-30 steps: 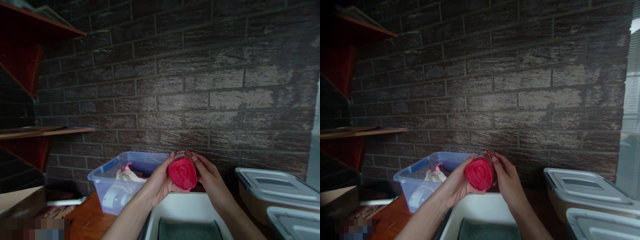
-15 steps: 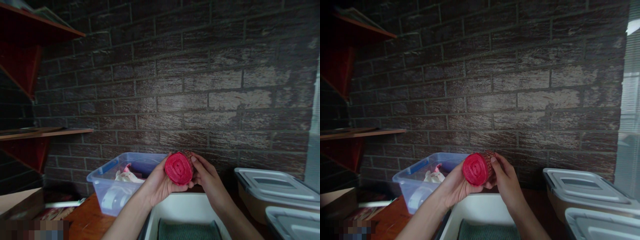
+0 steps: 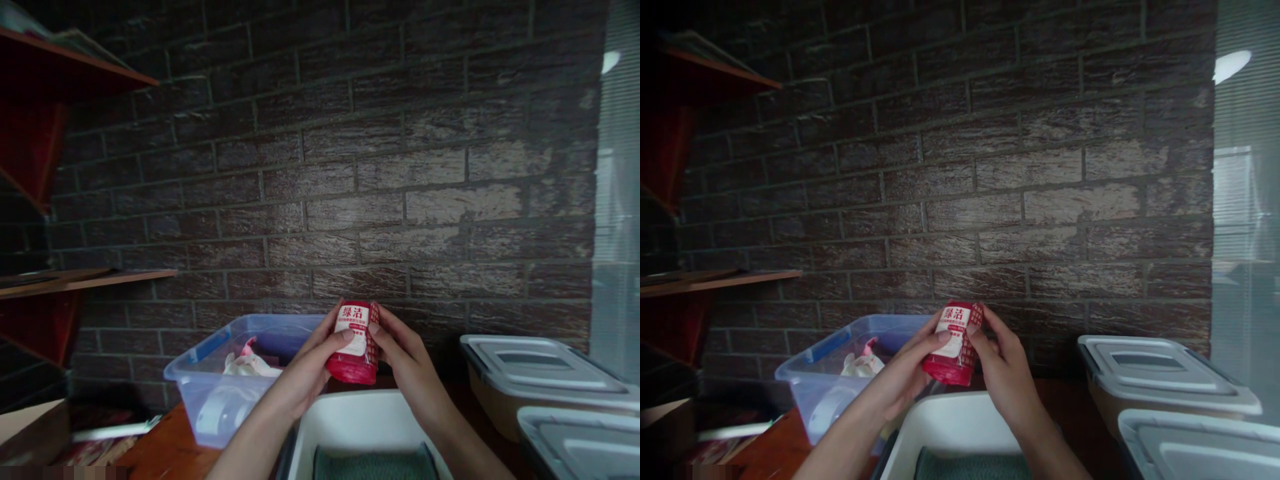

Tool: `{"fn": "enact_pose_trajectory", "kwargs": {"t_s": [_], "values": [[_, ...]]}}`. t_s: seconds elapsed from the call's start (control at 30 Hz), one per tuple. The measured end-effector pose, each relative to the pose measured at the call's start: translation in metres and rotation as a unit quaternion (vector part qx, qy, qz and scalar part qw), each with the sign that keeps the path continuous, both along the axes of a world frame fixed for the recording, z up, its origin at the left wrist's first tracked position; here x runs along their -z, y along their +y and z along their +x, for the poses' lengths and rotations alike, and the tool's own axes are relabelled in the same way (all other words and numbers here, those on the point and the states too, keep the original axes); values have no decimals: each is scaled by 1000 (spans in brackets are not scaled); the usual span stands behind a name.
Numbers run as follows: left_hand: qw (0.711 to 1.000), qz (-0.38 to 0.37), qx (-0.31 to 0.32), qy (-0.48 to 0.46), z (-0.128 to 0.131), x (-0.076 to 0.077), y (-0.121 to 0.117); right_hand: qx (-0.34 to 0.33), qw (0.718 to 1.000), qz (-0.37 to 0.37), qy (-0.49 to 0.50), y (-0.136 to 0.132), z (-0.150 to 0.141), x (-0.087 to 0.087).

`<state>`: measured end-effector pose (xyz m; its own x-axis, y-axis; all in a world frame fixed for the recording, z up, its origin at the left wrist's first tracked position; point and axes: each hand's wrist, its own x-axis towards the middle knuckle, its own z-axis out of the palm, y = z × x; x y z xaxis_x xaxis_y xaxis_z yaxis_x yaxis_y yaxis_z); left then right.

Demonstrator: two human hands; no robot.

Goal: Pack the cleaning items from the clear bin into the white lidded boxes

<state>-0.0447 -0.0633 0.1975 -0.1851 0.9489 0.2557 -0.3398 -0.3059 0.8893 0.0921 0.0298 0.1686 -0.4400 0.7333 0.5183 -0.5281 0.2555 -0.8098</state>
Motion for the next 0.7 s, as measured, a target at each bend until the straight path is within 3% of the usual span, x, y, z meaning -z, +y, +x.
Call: {"fn": "enact_pose_trajectory", "kwargs": {"t_s": [0.13, 0.37, 0.7], "values": [[993, 49, -51, 92, 1, 0, -2, 36, 999, 3, -8, 2, 3, 2], [972, 93, -23, 213, -3, -5, -3, 34, 999, -11, -31, -8, 12, -10], [944, 86, 24, 319, -17, -2, -7, 89, 990, 60, -96, -4, 15, -8]]}}
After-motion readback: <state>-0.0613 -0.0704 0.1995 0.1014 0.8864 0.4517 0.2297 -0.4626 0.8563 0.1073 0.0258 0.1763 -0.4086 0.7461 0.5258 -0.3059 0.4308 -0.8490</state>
